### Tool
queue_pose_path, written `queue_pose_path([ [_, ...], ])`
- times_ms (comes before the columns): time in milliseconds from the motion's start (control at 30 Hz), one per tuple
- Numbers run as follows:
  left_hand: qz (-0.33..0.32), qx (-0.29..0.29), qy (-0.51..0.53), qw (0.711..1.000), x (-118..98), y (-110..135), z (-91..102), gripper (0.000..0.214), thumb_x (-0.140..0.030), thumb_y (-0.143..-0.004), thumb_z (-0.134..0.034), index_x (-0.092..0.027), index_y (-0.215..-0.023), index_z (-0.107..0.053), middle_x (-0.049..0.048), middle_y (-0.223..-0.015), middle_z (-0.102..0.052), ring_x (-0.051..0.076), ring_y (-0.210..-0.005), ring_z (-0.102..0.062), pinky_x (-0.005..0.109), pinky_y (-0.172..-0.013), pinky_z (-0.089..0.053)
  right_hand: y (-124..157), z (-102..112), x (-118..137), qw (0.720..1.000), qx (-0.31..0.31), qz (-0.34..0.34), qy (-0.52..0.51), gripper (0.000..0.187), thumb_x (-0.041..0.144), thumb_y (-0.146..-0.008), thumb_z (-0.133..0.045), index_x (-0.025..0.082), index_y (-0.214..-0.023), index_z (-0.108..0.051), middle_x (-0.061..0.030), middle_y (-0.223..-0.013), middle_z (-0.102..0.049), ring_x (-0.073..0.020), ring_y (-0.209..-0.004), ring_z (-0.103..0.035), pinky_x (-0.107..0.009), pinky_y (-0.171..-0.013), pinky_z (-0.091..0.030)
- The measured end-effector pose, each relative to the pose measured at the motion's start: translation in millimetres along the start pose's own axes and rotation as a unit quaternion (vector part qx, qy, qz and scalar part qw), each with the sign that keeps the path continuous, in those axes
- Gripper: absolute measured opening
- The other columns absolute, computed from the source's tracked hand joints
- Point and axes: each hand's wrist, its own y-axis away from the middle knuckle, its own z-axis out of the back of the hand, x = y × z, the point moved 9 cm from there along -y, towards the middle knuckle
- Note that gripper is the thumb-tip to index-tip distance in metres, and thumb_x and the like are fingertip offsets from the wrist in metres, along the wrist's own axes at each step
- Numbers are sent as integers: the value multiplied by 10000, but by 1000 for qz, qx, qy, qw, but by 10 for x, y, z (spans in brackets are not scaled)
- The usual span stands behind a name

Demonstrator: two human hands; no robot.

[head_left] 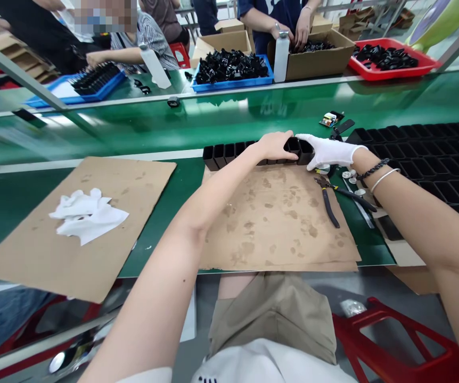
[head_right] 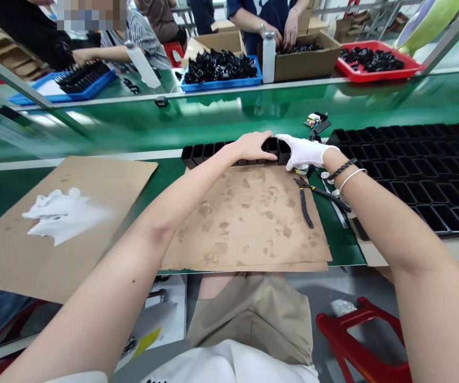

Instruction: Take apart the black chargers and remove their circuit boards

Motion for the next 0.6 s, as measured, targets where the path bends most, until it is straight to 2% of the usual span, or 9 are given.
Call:
queue_pose_path([
  [100,3,1,-1,1000,-4,13,15,746,-619,-779,-709,-155,-1344,-567,184,-1310,-705,417,-1202,-652,482,-1026,-503,23,-23,8,999,27,-16,28,918,204,-607,-894,281,-1461,-565,-79,-1271,-732,-333,-1112,-706,-485,-994,-579],
  [200,6,3,-4,1000,-13,18,13,765,-628,-772,-716,-147,-1348,-568,198,-1320,-701,428,-1208,-653,488,-1023,-506,32,135,99,997,-6,-15,73,737,249,-648,-876,232,-1347,-644,-101,-1243,-734,-346,-1133,-693,-498,-1019,-567],
  [300,9,7,-4,1000,-3,3,-7,779,-645,-772,-705,-147,-1355,-565,202,-1327,-699,429,-1216,-655,488,-1022,-510,98,378,284,993,-48,6,109,695,259,-652,-864,195,-1312,-655,-132,-1260,-718,-382,-1162,-674,-526,-1037,-546],
  [367,0,13,8,1000,-1,-6,-10,851,-640,-742,-732,-141,-1401,-532,211,-1382,-671,432,-1256,-640,491,-1051,-500,204,435,438,991,-55,28,119,664,296,-663,-858,208,-1291,-663,-124,-1214,-731,-385,-1129,-685,-522,-1014,-551],
  [433,-31,7,21,999,-35,22,48,983,-588,-674,-796,-129,-1478,-464,229,-1491,-593,445,-1352,-581,512,-1133,-447,364,297,595,991,-30,53,120,642,328,-671,-849,248,-1281,-665,-85,-1127,-757,-363,-1064,-710,-494,-961,-573],
  [500,-86,-20,38,995,-116,140,188,1092,-486,-618,-836,-116,-1543,-389,241,-1590,-488,450,-1458,-481,534,-1229,-346,568,3,736,989,11,77,122,632,348,-693,-827,295,-1298,-653,-47,-1083,-773,-335,-1011,-732,-459,-903,-590],
  [600,-175,-65,116,976,-274,541,419,1068,-355,-650,-776,-142,-1592,-320,205,-1657,-401,401,-1539,-389,506,-1294,-266,854,-427,860,982,73,97,146,766,336,-694,-825,300,-1420,-584,-81,-1257,-744,-366,-1092,-729,-475,-928,-589],
])
